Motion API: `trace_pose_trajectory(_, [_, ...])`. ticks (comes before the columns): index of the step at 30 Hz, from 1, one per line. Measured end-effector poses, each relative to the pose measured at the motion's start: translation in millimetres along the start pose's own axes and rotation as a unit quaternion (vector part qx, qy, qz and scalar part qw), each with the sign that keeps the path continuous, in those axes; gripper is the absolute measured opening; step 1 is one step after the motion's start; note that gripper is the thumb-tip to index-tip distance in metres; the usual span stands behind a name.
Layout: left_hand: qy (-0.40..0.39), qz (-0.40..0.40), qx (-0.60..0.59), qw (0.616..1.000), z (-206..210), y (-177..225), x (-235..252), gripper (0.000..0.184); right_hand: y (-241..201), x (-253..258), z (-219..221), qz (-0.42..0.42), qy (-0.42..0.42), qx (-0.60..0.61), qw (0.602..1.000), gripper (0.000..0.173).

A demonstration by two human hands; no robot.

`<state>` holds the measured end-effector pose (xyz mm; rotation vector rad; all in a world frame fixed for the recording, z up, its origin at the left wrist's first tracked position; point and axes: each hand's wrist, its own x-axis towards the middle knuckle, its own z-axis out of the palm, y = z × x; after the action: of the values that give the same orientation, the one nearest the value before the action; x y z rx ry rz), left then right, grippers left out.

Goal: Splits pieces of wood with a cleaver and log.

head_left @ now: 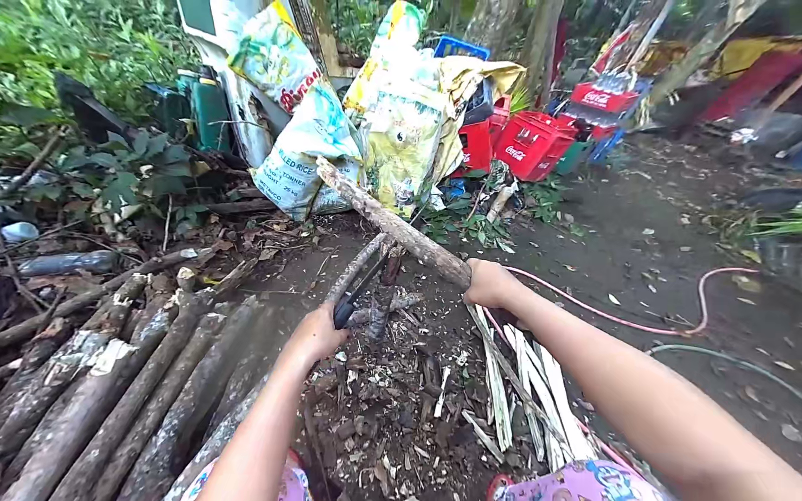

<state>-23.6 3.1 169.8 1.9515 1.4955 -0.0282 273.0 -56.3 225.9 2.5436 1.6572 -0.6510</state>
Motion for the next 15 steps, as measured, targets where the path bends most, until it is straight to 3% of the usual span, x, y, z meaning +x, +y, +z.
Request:
trace_pose_trajectory(3, [0.002, -0.003, -0.003, 1.000, 0.2, -0.1, -0.7, 0.051, 3.8, -16.0, -17.4, -0.032, 0.056, 0.083, 0.994, 0.050])
trace_pose_trajectory(6, [0.004, -0.008, -0.013, 1.000, 1.1, -3.7, -0.2, 0.051, 3.4, -41.7, -69.1, -0.079, 0.214, 0.168, 0.959, 0.052])
trace_pose_trajectory(10, [0.003, -0.016, -0.024, 1.000, -1.5, -9.2, 0.6, 0.052, -13.5, -65.7, -141.7, -0.160, 0.455, 0.296, 0.824, 0.075])
trace_pose_trajectory(12, [0.006, -0.022, -0.025, 0.999, -2.9, -8.8, 0.4, 0.052, -24.1, -49.8, -144.5, -0.189, 0.511, 0.340, 0.766, 0.083])
trace_pose_trajectory(13, [0.007, -0.026, -0.026, 0.999, -3.3, -8.0, 0.0, 0.053, -26.1, -39.4, -126.5, -0.182, 0.492, 0.341, 0.780, 0.087])
trace_pose_trajectory(15, [0.006, -0.040, -0.020, 0.999, -1.3, -8.0, -1.9, 0.053, -16.2, -5.9, -50.4, -0.103, 0.352, 0.260, 0.893, 0.082])
